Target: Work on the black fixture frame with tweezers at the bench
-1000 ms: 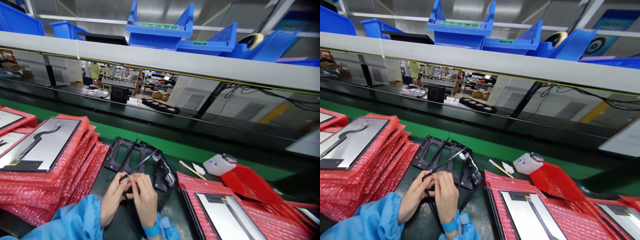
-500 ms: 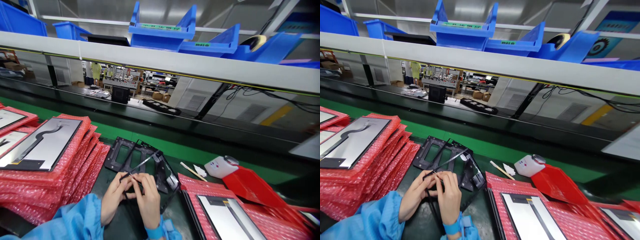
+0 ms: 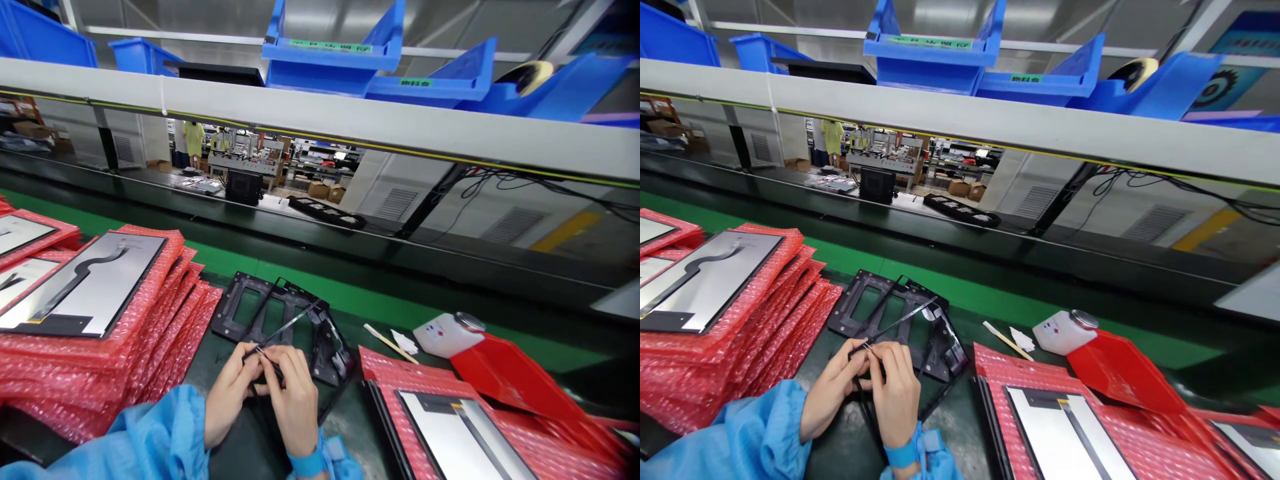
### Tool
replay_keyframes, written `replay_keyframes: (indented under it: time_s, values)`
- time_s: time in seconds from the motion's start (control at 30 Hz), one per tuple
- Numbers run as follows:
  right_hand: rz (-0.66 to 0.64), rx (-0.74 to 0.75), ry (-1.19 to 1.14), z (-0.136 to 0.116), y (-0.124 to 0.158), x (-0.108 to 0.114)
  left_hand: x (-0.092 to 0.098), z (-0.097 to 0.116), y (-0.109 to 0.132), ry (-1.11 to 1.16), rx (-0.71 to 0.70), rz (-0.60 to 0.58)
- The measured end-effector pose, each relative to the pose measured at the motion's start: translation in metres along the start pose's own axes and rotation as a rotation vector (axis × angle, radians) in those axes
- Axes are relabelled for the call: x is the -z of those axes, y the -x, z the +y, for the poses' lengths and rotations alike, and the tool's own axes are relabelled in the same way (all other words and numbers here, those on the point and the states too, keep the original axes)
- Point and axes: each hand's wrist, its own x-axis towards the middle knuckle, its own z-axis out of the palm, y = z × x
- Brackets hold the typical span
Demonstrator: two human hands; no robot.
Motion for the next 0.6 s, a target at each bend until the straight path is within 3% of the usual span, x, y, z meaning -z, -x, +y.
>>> replay_keyframes:
  time_s: [0.27, 0.6]
  values:
    - [0.010, 0.042, 0.034, -0.0017, 0.0001, -0.0002, 0.0009, -0.0007, -0.0011, -0.037, 0.002, 0.001]
    - [-0.007, -0.015, -0.063, 0.0022, -0.0030, -0.0026, 0.0049, -0.0042, -0.0017, -0.077, 0.016, -0.002]
